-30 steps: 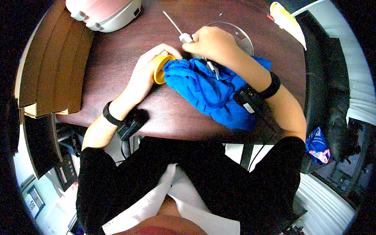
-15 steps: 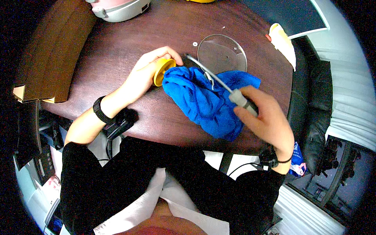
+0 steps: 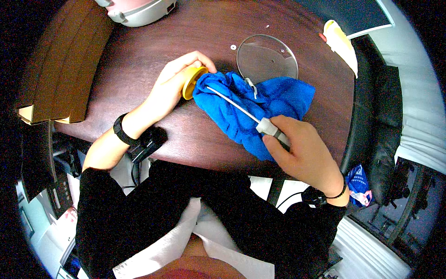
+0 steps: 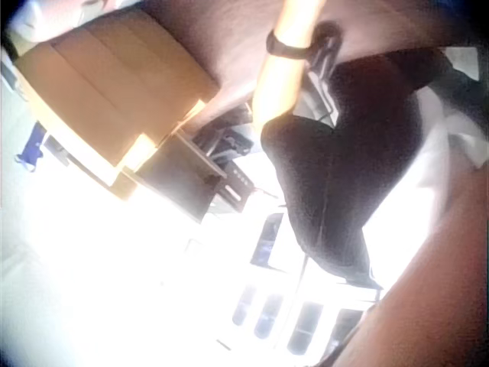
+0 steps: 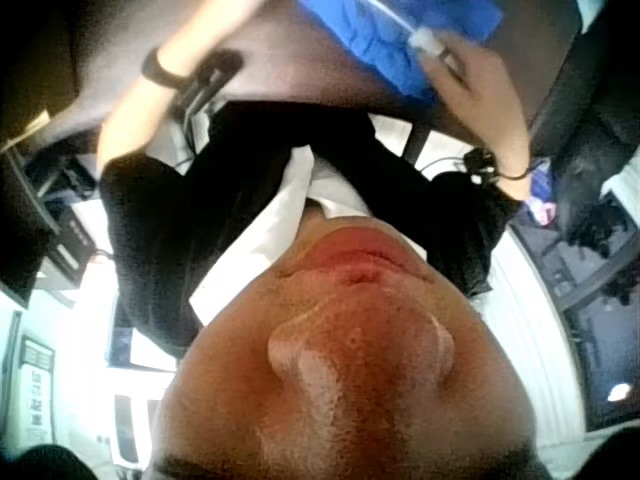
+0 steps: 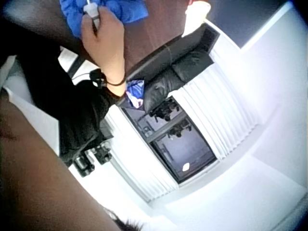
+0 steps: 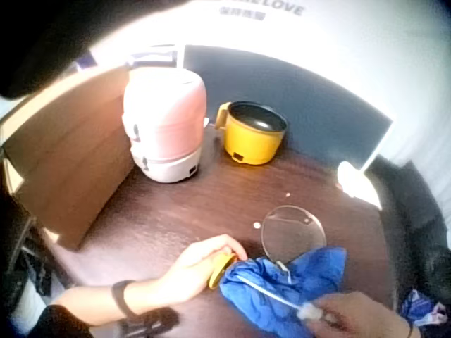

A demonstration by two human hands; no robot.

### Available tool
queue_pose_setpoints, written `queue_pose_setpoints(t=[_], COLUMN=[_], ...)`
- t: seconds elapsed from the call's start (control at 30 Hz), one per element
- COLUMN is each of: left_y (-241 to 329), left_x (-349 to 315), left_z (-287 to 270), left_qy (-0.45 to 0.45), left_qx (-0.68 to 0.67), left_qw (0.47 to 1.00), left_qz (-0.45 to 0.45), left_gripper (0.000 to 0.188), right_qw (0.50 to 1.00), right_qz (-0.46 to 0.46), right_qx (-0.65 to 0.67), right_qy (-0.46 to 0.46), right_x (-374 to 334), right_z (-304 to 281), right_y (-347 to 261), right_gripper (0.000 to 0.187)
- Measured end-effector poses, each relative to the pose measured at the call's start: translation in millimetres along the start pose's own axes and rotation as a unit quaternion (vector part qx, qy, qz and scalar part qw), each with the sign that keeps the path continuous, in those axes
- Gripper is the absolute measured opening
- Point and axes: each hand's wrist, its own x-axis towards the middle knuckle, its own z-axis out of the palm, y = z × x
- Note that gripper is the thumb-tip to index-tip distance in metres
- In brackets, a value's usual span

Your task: The person cleans a clear circular lid and a yellow plastic component with a blue cloth, then uses a screwdriver to fasten a screw into the yellow component. The person then places the yellow component onto the clear lid and tightens the screw to secure them together.

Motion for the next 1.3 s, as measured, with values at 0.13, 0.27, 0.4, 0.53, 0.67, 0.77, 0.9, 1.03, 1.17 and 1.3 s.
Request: queue_pose_setpoints(t=[0.13, 0.27, 0.4, 0.53, 0.67, 0.77, 0.9, 1.03, 1.17, 1.3], left_y=[1.3, -1.0, -1.4, -4.7, -3.5, -1.0, 0.8, -0.9, 4.5, -0.1], left_x=[-1.3, -2.2, -1.4, -0.5, 0.2, -1.6, -3.2, -1.5, 1.4, 3.4], left_z=[0.2, -0.9, -0.4, -0.6, 0.0, -2.7, -4.8, -3.4, -1.3, 0.2], left_qy=[-0.006, -0.021, -0.044, -0.041, -0.023, -0.025, -0.009, -0.003, 0.011, 0.019], left_qx=[0.011, 0.003, 0.022, 0.015, 0.0, 0.022, 0.047, 0.053, 0.056, 0.041], left_qw=[1.0, 1.0, 0.999, 0.999, 0.999, 0.999, 0.999, 0.999, 0.998, 0.999], left_qz=[-0.019, -0.019, -0.01, -0.021, -0.022, -0.029, -0.023, -0.013, -0.04, -0.031], left_gripper=[0.028, 0.027, 0.025, 0.024, 0.023, 0.024, 0.025, 0.024, 0.024, 0.023], right_qw=[0.999, 0.999, 0.998, 0.994, 0.989, 0.997, 0.949, 0.799, 0.916, 0.997], right_qz=[0.034, 0.026, -0.034, -0.044, -0.054, -0.069, 0.11, 0.211, 0.173, -0.041], right_qx=[0.032, 0.033, 0.006, -0.081, -0.119, -0.004, 0.267, 0.529, 0.326, 0.048], right_qy=[-0.003, 0.003, 0.053, 0.067, 0.074, 0.035, -0.131, -0.19, -0.159, 0.044], right_x=[2.7, 2.3, -0.8, 0.3, 6.7, 18.3, 28.4, 27.4, 29.8, 19.2], right_z=[3.4, 4.9, 15.0, 23.1, 31.2, 31.1, 18.5, 14.5, 6.8, 16.2], right_y=[-1.5, -2.0, 4.1, -4.6, -8.2, 4.2, 4.3, 10.9, 12.3, 5.4], right_gripper=[0.02, 0.021, 0.023, 0.024, 0.022, 0.022, 0.024, 0.026, 0.021, 0.02])
